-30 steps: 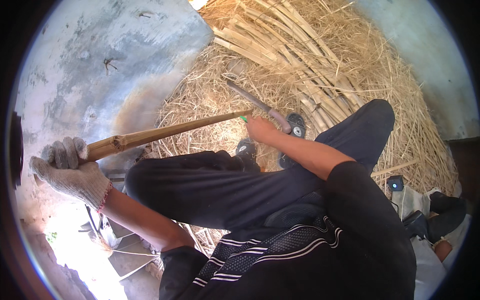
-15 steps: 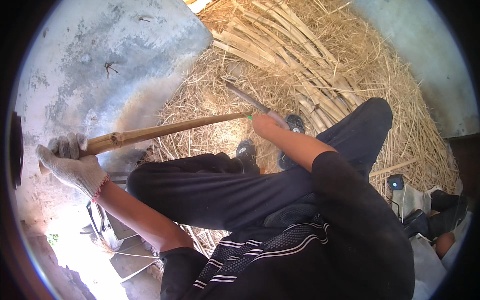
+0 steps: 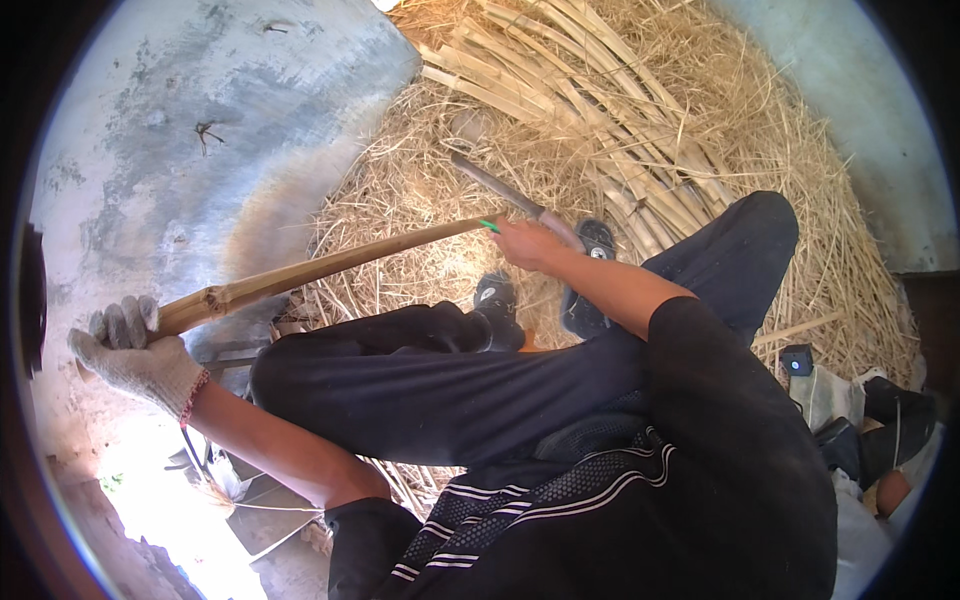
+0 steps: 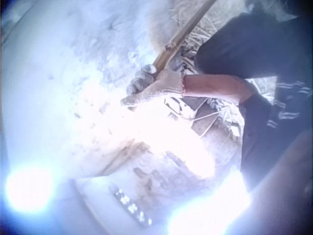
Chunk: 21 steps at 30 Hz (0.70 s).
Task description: The person sits on the ground and uses a knife to shave the outer layer off a bamboo stick. They hold the stick with a gloved left hand and scrape it with the knife in their right hand, creating thin shavings that fall onto a pile of straw.
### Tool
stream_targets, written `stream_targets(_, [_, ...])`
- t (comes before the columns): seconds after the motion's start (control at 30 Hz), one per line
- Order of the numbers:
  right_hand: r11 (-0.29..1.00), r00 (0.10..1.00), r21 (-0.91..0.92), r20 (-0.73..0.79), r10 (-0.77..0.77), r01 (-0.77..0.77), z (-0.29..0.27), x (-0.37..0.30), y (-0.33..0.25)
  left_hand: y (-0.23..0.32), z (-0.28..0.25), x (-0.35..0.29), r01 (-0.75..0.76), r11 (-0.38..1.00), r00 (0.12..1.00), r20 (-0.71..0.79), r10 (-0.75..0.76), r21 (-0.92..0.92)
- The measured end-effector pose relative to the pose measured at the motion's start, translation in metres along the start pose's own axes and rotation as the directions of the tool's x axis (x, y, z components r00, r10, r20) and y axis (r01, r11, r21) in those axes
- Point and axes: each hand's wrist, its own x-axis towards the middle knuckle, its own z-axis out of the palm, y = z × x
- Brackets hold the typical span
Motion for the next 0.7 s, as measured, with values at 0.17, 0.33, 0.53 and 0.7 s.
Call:
stream_targets(0.17, [0.992,0.992,-0.111,-0.121,0.044,-0.057,0.043,0.048,0.059,-0.002,0.013,-0.003,0.026,0.996,0.998,0.063,-0.021,-0.083])
stream_targets(0.33, [0.962,0.977,-0.172,-0.035,0.210,-0.212,0.017,0.050,0.022,0.006,-0.014,0.004,0.066,0.996,0.992,0.109,-0.059,-0.063])
stream_targets(0.53, [0.848,0.955,-0.439,-0.155,0.254,-0.297,0.013,0.068,0.110,0.005,0.022,-0.014,0.081,0.991,0.996,0.032,-0.078,-0.109])
stream_targets(0.7, [0.888,0.958,-0.447,0.189,0.214,-0.110,-0.023,0.027,0.055,0.010,-0.002,-0.006,0.069,0.991,0.997,0.025,-0.066,-0.111])
